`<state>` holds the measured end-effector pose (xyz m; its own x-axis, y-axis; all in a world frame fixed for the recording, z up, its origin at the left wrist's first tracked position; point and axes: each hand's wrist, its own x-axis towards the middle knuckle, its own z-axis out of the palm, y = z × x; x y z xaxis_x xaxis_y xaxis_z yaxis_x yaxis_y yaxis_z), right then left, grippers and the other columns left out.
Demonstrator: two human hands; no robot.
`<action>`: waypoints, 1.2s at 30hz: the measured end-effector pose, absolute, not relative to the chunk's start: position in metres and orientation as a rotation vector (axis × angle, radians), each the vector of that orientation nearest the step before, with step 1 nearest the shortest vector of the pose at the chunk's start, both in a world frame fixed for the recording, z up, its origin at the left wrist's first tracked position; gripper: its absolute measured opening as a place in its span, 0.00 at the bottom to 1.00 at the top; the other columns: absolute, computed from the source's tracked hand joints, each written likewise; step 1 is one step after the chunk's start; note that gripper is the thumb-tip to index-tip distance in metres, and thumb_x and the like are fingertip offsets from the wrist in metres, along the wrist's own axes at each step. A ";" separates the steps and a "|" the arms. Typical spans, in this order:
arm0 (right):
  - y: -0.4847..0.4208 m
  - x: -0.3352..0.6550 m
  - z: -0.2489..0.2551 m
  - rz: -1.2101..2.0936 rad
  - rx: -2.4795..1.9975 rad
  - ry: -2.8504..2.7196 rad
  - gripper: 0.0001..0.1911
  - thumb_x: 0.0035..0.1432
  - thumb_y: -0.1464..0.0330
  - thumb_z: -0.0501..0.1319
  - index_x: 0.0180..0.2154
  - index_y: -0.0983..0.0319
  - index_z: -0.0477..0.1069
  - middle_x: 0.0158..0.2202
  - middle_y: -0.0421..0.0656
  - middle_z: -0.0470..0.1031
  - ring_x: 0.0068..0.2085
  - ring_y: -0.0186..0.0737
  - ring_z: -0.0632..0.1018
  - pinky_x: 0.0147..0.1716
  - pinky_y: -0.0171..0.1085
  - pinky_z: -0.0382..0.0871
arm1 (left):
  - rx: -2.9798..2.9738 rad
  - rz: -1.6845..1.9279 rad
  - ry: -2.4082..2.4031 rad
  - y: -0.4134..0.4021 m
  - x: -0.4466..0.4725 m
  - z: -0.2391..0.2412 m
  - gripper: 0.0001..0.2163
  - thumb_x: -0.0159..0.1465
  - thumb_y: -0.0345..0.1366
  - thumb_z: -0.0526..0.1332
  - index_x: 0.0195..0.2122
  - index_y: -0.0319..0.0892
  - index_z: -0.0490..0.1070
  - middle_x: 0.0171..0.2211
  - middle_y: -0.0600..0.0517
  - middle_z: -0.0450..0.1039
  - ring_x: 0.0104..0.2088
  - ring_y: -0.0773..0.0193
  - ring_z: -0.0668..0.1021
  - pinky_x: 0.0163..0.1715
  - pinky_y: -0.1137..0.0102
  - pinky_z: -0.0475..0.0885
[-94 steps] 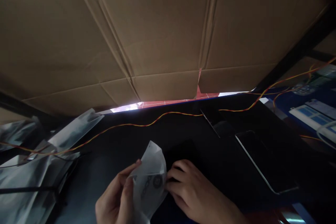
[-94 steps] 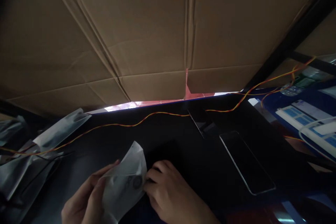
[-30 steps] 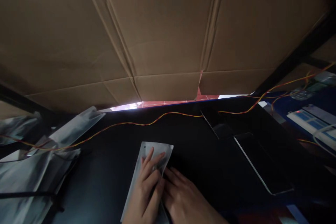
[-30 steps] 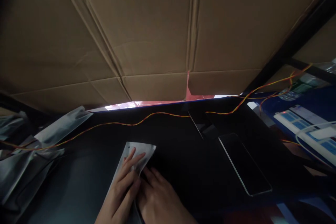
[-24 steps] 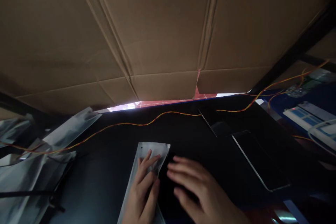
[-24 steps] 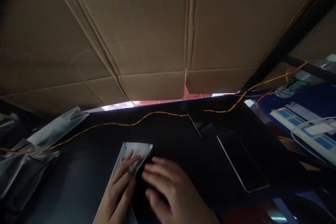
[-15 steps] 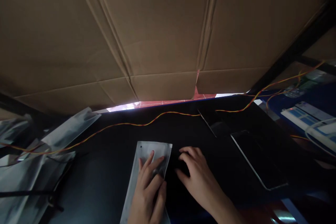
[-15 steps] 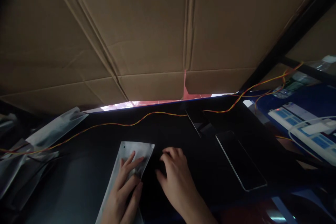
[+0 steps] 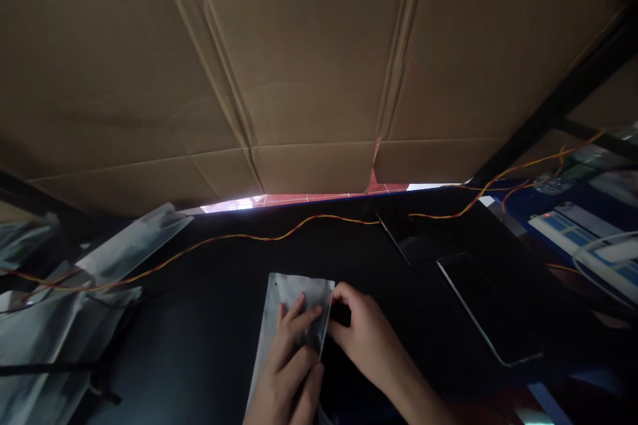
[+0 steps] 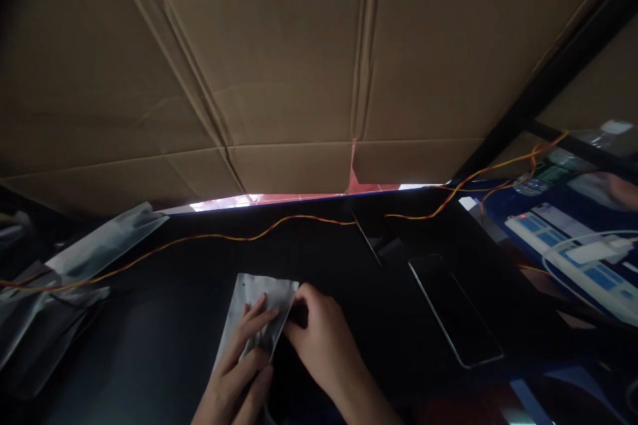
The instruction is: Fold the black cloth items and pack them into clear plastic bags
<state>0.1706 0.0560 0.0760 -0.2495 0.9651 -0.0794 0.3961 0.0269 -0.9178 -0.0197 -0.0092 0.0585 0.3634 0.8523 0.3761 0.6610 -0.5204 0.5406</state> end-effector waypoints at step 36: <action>0.025 0.184 0.047 0.625 -0.416 -2.628 0.15 0.79 0.60 0.58 0.57 0.56 0.79 0.63 0.43 0.81 0.70 0.44 0.73 0.74 0.47 0.60 | 2.573 0.394 1.361 -0.006 -0.041 0.074 0.50 0.70 0.69 0.53 0.81 0.45 0.36 0.78 0.36 0.49 0.77 0.31 0.58 0.66 0.30 0.65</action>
